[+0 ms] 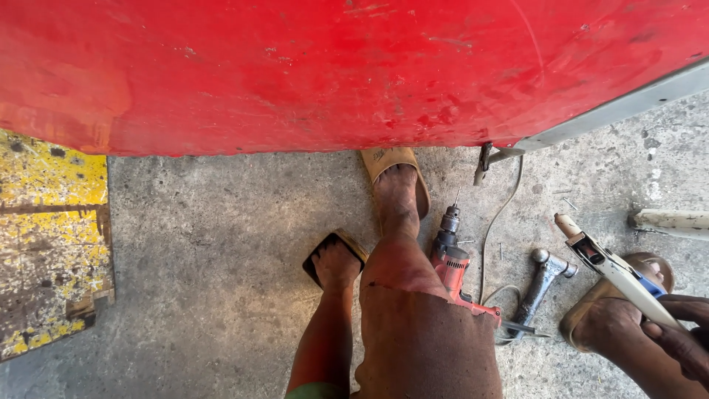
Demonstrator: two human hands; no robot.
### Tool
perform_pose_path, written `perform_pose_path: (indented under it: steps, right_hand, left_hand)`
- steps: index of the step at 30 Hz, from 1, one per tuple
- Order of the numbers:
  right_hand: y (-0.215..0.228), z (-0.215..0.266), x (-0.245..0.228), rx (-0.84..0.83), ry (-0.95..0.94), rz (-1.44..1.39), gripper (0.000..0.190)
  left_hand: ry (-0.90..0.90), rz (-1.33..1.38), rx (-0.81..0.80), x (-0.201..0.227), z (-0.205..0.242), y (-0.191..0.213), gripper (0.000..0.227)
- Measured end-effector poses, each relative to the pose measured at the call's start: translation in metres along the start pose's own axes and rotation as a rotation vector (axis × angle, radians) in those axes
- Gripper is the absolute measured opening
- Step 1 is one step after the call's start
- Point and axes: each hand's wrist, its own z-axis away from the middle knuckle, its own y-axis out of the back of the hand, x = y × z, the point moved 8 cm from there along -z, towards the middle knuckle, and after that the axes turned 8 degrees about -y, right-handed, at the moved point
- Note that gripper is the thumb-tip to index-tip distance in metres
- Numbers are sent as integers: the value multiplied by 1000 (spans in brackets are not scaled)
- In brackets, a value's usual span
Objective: The person uses a red power drill to make holes in a red metal sheet. They then use a pipe cutter to cut a white pipe and insert it into the drilled hole.
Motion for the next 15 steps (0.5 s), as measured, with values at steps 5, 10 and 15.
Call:
perform_pose_path:
  steps: [5,10,15]
  right_hand:
    - [-4,-17,33,20,94,155,47]
    - [-2,1,8,26,8,140,48]
    - [-6,-10,34,35,40,165,49]
  left_hand:
    - [118,6,-78,-1,2,13,33]
    - [42,-47,-145,-4,-16,-19,37]
    - [-83,-133,-145,-7,-6,-18,36]
